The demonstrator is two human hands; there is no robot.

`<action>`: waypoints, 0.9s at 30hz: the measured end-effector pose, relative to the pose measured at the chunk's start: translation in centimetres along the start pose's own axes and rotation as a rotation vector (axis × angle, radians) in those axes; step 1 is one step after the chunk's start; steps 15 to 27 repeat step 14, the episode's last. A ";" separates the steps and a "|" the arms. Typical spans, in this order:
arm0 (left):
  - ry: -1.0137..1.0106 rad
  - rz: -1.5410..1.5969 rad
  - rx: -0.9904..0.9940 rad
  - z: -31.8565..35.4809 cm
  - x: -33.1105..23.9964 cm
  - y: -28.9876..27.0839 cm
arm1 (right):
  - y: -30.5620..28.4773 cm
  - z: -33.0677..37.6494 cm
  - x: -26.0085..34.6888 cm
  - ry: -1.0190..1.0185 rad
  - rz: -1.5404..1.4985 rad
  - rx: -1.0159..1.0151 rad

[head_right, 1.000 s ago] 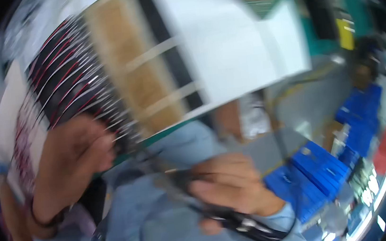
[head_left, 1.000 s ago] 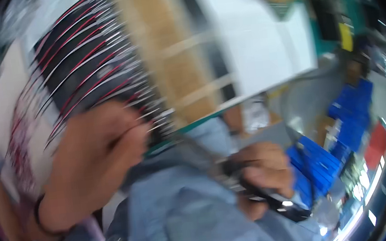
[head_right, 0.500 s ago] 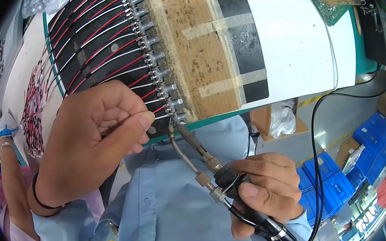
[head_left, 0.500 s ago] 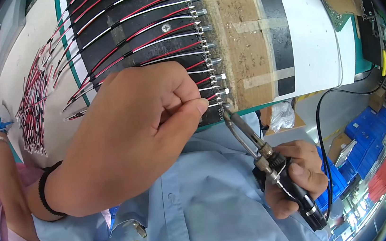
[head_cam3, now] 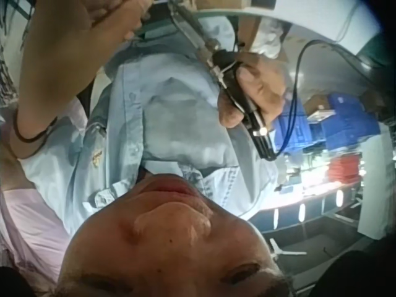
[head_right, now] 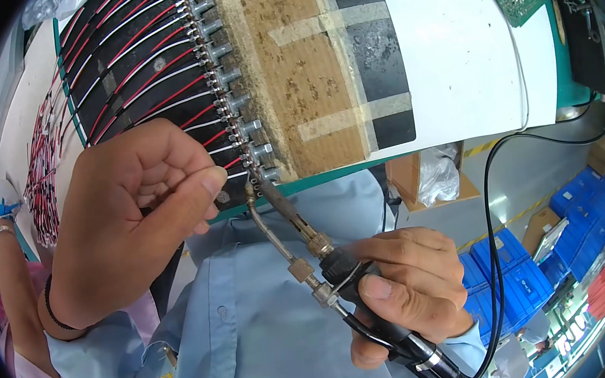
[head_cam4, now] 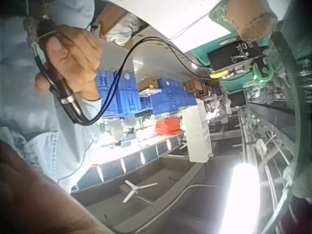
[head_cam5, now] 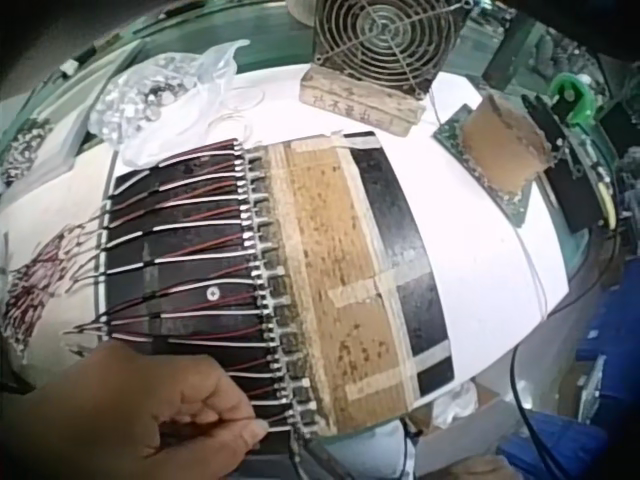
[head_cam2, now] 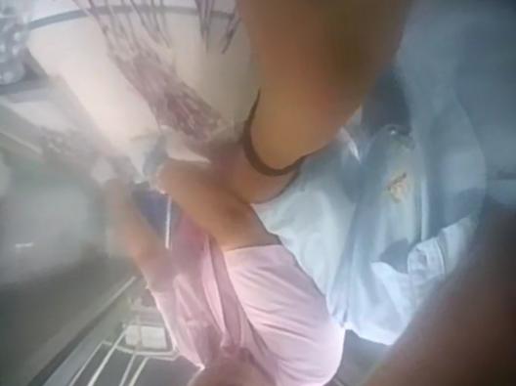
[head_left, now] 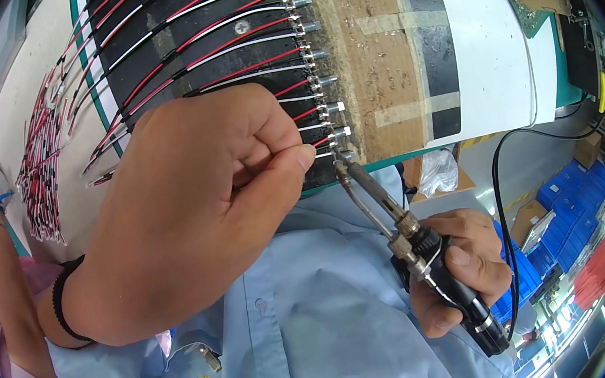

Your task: Soldering wires onto a connector board at an electronics workstation.

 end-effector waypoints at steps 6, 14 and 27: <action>0.001 -0.026 -0.011 0.0 -0.1 0.0 | 0.3 0.0 -0.1 0.002 -0.007 -0.034; 0.021 -0.019 -0.007 0.1 -0.1 0.0 | -0.4 1.0 0.1 0.020 -0.033 -0.186; 0.021 -0.019 -0.007 0.1 -0.1 0.0 | -0.4 1.0 0.1 0.020 -0.033 -0.186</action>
Point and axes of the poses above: each hand's wrist, its own z-axis away from the middle knuckle, its own y-axis out of the palm, x = y × z, the point moved 2 cm from there along -z, towards the middle knuckle, and after that the axes turned 4 degrees about y, right-handed, at the moved point
